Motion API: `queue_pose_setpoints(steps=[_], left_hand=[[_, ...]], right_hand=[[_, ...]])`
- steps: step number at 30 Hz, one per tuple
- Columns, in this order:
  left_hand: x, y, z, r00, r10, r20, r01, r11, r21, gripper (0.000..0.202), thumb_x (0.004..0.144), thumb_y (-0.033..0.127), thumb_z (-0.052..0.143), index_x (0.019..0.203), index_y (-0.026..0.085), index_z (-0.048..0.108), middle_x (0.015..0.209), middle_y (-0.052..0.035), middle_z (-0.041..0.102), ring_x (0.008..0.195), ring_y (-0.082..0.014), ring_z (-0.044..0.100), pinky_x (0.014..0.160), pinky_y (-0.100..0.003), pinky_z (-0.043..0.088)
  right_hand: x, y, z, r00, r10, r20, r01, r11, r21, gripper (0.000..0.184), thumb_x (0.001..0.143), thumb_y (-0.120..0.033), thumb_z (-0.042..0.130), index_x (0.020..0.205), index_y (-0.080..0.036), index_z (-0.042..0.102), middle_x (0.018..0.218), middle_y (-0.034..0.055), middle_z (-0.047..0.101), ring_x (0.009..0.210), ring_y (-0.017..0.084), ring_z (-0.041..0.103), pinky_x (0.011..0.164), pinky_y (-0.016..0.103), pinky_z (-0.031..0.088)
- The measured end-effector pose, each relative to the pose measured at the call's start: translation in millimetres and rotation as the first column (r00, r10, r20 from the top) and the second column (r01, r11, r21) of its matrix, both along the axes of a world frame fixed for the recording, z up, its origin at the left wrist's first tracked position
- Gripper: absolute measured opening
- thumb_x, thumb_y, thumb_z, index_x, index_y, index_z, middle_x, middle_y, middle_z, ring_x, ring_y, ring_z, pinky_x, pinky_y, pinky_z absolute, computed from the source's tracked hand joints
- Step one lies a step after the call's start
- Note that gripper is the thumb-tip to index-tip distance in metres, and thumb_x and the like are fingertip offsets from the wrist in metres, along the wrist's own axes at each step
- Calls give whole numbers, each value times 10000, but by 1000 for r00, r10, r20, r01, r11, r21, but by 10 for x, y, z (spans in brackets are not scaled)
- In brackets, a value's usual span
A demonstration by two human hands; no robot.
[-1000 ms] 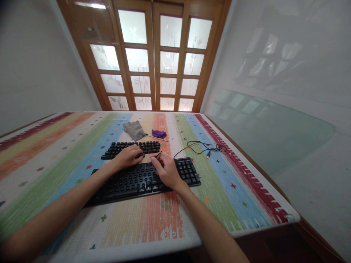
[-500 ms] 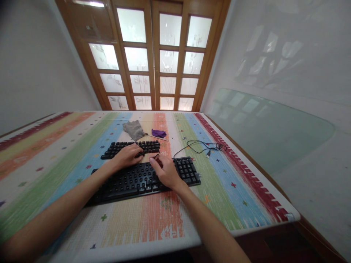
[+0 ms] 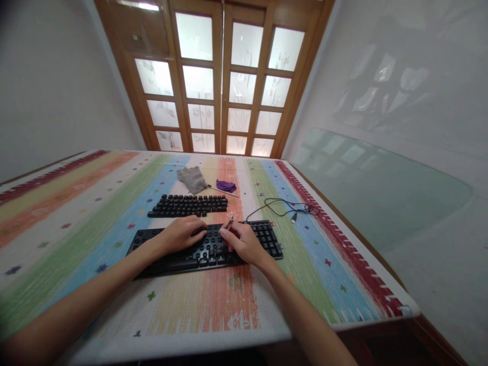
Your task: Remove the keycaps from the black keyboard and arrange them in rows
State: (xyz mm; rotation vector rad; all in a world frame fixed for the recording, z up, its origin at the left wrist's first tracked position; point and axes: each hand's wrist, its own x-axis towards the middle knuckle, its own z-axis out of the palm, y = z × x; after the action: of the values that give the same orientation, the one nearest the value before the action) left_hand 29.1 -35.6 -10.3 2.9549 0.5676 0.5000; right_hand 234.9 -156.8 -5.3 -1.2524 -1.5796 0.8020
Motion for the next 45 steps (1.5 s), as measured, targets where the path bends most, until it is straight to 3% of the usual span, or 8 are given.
queue_pose_setpoints(steps=[7, 14, 22, 29, 32, 36, 40, 45], left_hand=[[-96, -131, -24, 1000, -18, -1, 18, 999, -49, 235, 949, 276, 469, 951, 153, 669, 855, -71, 640, 787, -180, 611, 725, -288, 488], [-177, -222, -12, 1000, -13, -17, 11, 994, -108, 228, 945, 267, 472, 1034, 156, 650, 940, -84, 629, 854, -198, 621, 772, -309, 502], [-226, -238, -2, 1000, 7, -9, -9, 984, -175, 292, 940, 276, 497, 1177, 158, 623, 1039, -98, 630, 935, -210, 635, 856, -338, 513], [-184, -279, 93, 985, 23, 171, 42, 929, -368, 414, 881, 326, 619, 1267, 191, 553, 1197, -105, 644, 1050, -227, 613, 924, -381, 498], [-106, -269, 106, 968, 77, 240, 36, 899, -436, 481, 845, 362, 670, 1279, 195, 548, 1181, -99, 663, 975, -214, 631, 842, -351, 517], [-31, -232, 107, 951, 121, 283, 39, 865, -500, 395, 842, 341, 672, 1202, 193, 605, 1012, -54, 700, 826, -170, 631, 703, -285, 505], [-15, -186, 106, 946, 135, 296, 46, 846, -532, 370, 803, 349, 710, 1127, 183, 645, 916, -31, 707, 760, -153, 619, 687, -275, 497], [0, -143, 103, 963, 116, 242, 44, 821, -569, 370, 779, 326, 730, 1117, 190, 663, 974, -36, 718, 760, -147, 615, 689, -270, 491]], right_hand=[[-105, -49, -47, 995, 86, -48, -88, 995, -53, 366, 924, -512, 526, 896, -158, 613, 699, 10, 607, 537, 118, 584, 542, 245, 476], [-236, 15, 65, 965, 134, 224, -144, 989, 25, 269, 918, -426, 572, 850, -176, 643, 660, -9, 616, 581, 119, 567, 619, 248, 459], [-151, 292, -47, 990, -111, -85, 94, 979, -181, 369, 882, -517, 513, 781, -165, 556, 551, -33, 568, 391, 98, 525, 388, 201, 347], [-21, 280, -19, 959, -46, -280, 6, 990, -141, 417, 826, -565, 584, 903, -155, 569, 559, -29, 591, 440, 121, 566, 452, 232, 437], [-19, 235, -32, 956, 29, -291, -66, 991, -117, 432, 861, -566, 555, 986, -153, 567, 525, -36, 580, 467, 133, 578, 496, 246, 464], [-28, 170, -31, 972, 72, -225, -86, 995, -54, 434, 896, -553, 531, 1063, -156, 574, 549, -42, 577, 500, 126, 578, 540, 252, 470], [-15, 123, -9, 986, 94, -137, -97, 995, -17, 413, 916, -539, 518, 1048, -157, 601, 577, -36, 573, 528, 123, 576, 567, 257, 465], [21, 105, -12, 990, 79, -119, -76, 997, 29, 387, 932, -515, 508, 1054, -160, 604, 572, -35, 569, 532, 124, 574, 575, 258, 455]])
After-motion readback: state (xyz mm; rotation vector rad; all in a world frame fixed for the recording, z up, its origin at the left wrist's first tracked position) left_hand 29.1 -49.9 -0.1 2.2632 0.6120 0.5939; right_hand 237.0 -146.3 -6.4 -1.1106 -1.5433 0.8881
